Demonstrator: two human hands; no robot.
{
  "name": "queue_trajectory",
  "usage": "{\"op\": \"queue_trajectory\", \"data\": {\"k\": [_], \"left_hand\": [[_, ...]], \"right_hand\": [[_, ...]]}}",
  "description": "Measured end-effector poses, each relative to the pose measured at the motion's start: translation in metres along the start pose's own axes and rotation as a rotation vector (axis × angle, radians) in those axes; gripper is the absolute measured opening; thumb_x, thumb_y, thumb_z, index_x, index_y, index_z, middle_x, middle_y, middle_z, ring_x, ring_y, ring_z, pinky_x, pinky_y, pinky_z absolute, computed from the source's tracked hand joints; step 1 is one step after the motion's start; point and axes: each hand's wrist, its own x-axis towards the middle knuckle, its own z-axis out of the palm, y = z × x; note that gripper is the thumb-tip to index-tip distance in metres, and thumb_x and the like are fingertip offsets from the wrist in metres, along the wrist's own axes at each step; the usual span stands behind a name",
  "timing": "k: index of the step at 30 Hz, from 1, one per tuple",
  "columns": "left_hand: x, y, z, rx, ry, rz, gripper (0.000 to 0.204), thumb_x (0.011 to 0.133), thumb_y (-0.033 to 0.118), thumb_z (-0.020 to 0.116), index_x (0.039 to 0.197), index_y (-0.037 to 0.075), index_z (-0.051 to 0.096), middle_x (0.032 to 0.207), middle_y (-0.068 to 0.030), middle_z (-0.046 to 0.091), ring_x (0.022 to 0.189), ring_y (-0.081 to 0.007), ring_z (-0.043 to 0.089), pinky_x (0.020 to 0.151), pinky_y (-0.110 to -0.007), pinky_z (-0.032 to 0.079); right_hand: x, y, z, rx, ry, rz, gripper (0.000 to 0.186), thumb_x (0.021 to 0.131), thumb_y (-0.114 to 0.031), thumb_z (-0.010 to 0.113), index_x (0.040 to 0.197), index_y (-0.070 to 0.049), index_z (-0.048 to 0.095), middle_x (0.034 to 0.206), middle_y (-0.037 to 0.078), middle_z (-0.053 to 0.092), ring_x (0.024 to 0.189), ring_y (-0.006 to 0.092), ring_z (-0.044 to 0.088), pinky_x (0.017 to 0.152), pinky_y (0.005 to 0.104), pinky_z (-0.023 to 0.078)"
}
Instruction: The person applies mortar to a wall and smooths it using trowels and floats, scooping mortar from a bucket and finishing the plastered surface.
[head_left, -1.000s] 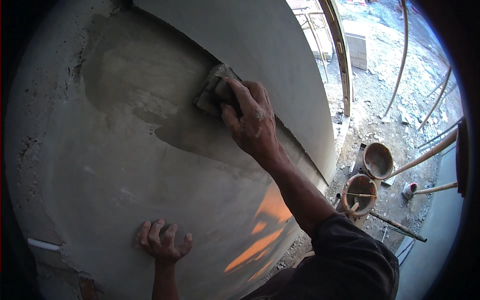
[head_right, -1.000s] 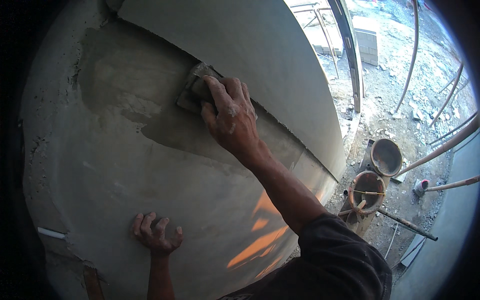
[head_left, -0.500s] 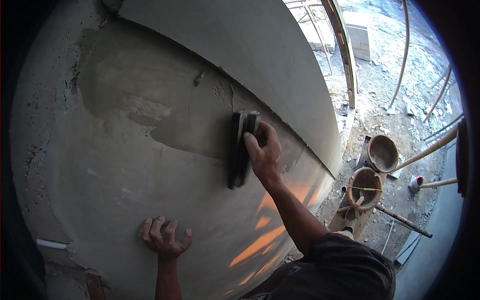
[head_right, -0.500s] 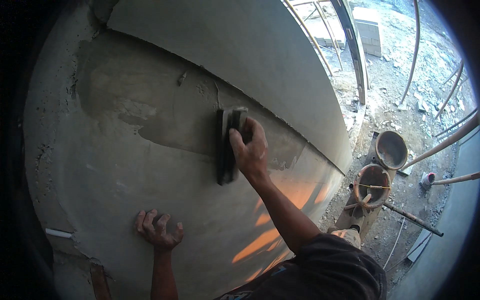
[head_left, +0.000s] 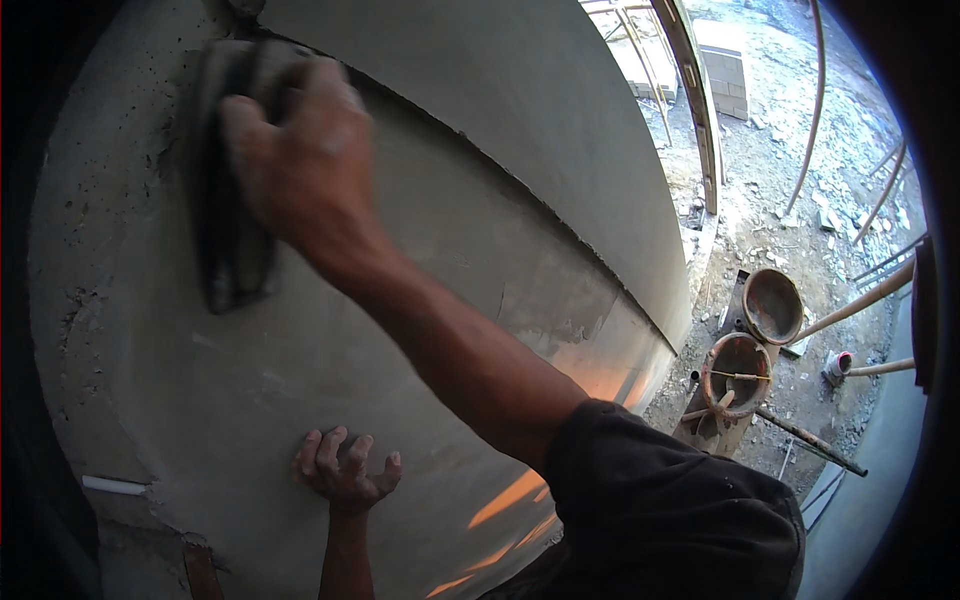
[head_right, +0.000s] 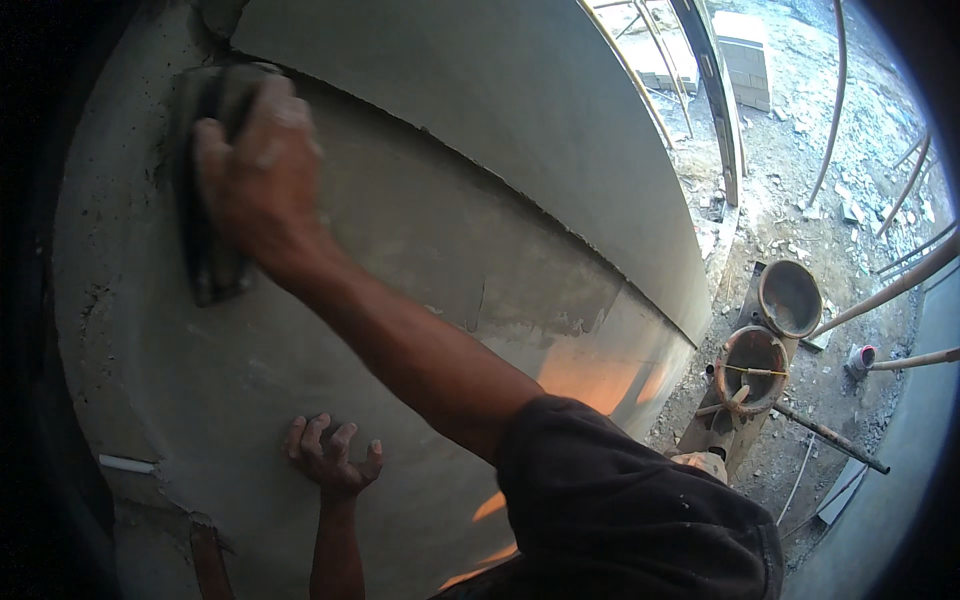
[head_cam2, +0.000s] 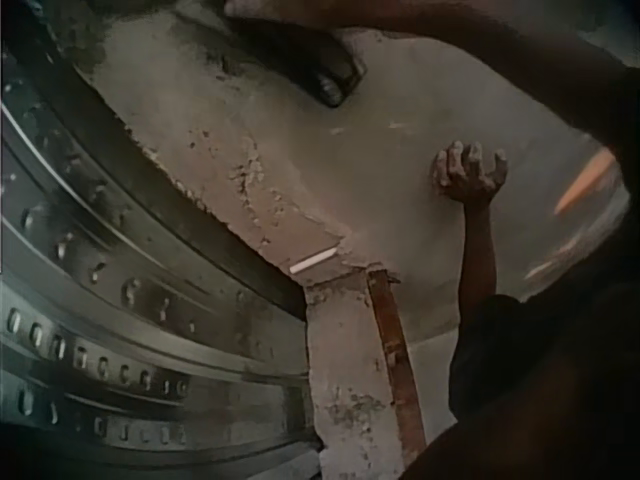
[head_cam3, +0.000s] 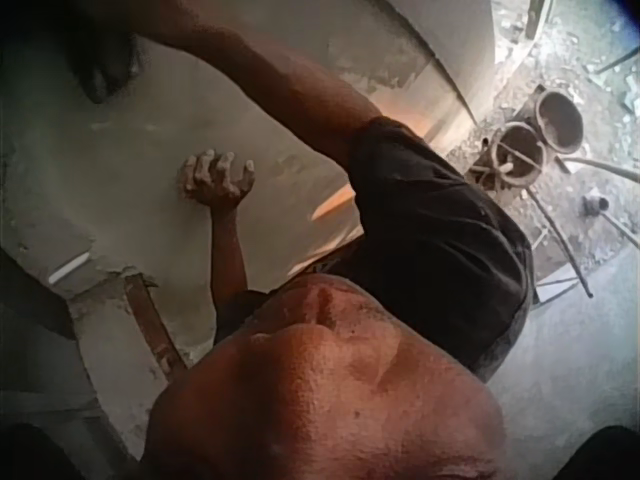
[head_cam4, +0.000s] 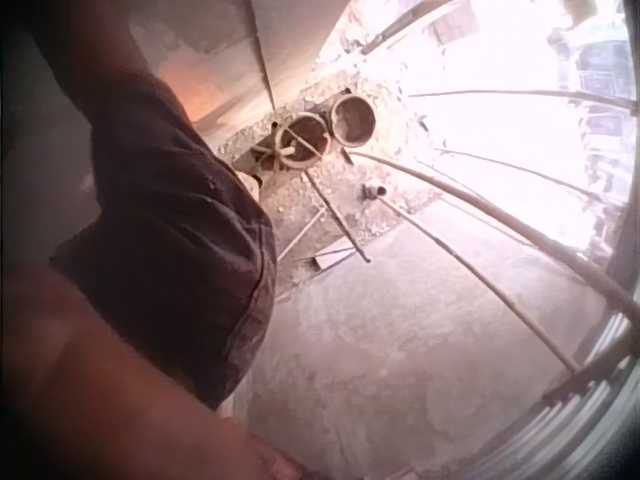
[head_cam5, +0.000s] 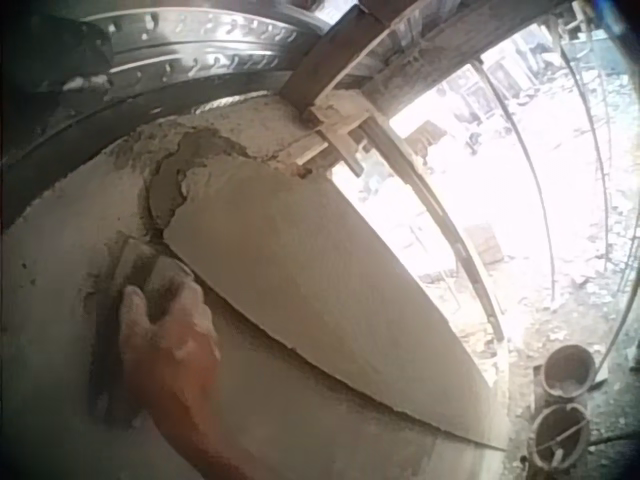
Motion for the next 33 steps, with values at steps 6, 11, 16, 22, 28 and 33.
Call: {"op": "queue_trajectory", "data": {"k": [6, 11, 16, 22, 28, 33], "left_hand": [[-0.001, 0.006, 0.007, 0.005, -0.002, 0.007, 0.035, 0.084, 0.057, 0.061, 0.09, 0.022, 0.061, 0.117, -0.0042, 0.053, 0.122, -0.0304, 0.046, 0.096, -0.051, 0.038], [-0.004, -0.005, -0.004, 0.044, 0.012, 0.003, 0.035, 0.084, 0.057, 0.061, 0.088, 0.022, 0.061, 0.116, -0.0043, 0.053, 0.123, -0.0306, 0.045, 0.097, -0.052, 0.037], [0.002, 0.005, 0.007, -0.015, -0.003, 0.014, 0.034, 0.083, 0.055, 0.062, 0.088, 0.022, 0.061, 0.115, -0.0044, 0.053, 0.124, -0.0309, 0.044, 0.098, -0.052, 0.038], [-0.001, 0.0, 0.001, 0.003, -0.035, 0.019, 0.034, 0.084, 0.05, 0.063, 0.092, 0.017, 0.063, 0.118, -0.0089, 0.05, 0.125, -0.0361, 0.043, 0.101, -0.056, 0.037], [-0.002, 0.002, 0.006, 0.004, -0.014, 0.009, 0.034, 0.084, 0.053, 0.063, 0.088, 0.019, 0.062, 0.117, -0.0071, 0.051, 0.125, -0.0339, 0.042, 0.098, -0.056, 0.038], [0.002, 0.003, -0.002, 0.011, -0.036, 0.012, 0.033, 0.083, 0.05, 0.063, 0.09, 0.017, 0.062, 0.118, -0.0092, 0.05, 0.126, -0.0375, 0.042, 0.101, -0.057, 0.038]], "right_hand": [[0.015, -0.02, 0.016, 0.312, -0.272, 0.129, 0.043, 0.087, -0.024, 0.07, 0.11, 0.009, 0.056, 0.101, 0.028, 0.063, 0.096, 0.0417, 0.063, 0.083, 0.0471, 0.05], [-0.048, -0.013, -0.072, 0.317, -0.492, 0.317, 0.055, 0.085, -0.03, 0.073, 0.123, 0.007, 0.057, 0.103, 0.02, 0.065, 0.098, 0.0289, 0.064, 0.088, 0.0419, 0.052], [-0.105, 0.053, -0.15, 0.086, -0.128, 0.454, 0.055, 0.087, -0.026, 0.075, 0.128, 0.006, 0.056, 0.112, 0.016, 0.062, 0.098, 0.0231, 0.064, 0.089, 0.0368, 0.053], [-0.117, 0.101, -0.195, -0.272, 0.077, 0.476, 0.055, 0.085, -0.023, 0.076, 0.127, 0.006, 0.056, 0.109, 0.015, 0.061, 0.096, 0.0247, 0.063, 0.088, 0.0379, 0.052], [-0.104, 0.121, -0.194, -0.377, 0.181, 0.529, 0.049, 0.086, -0.025, 0.075, 0.122, 0.004, 0.059, 0.104, 0.015, 0.063, 0.094, 0.0262, 0.063, 0.086, 0.0394, 0.051], [-0.074, 0.076, -0.141, -0.335, 0.152, 0.269, 0.043, 0.086, -0.023, 0.073, 0.118, 0.003, 0.059, 0.099, 0.018, 0.064, 0.089, 0.0324, 0.064, 0.081, 0.0441, 0.052]]}}
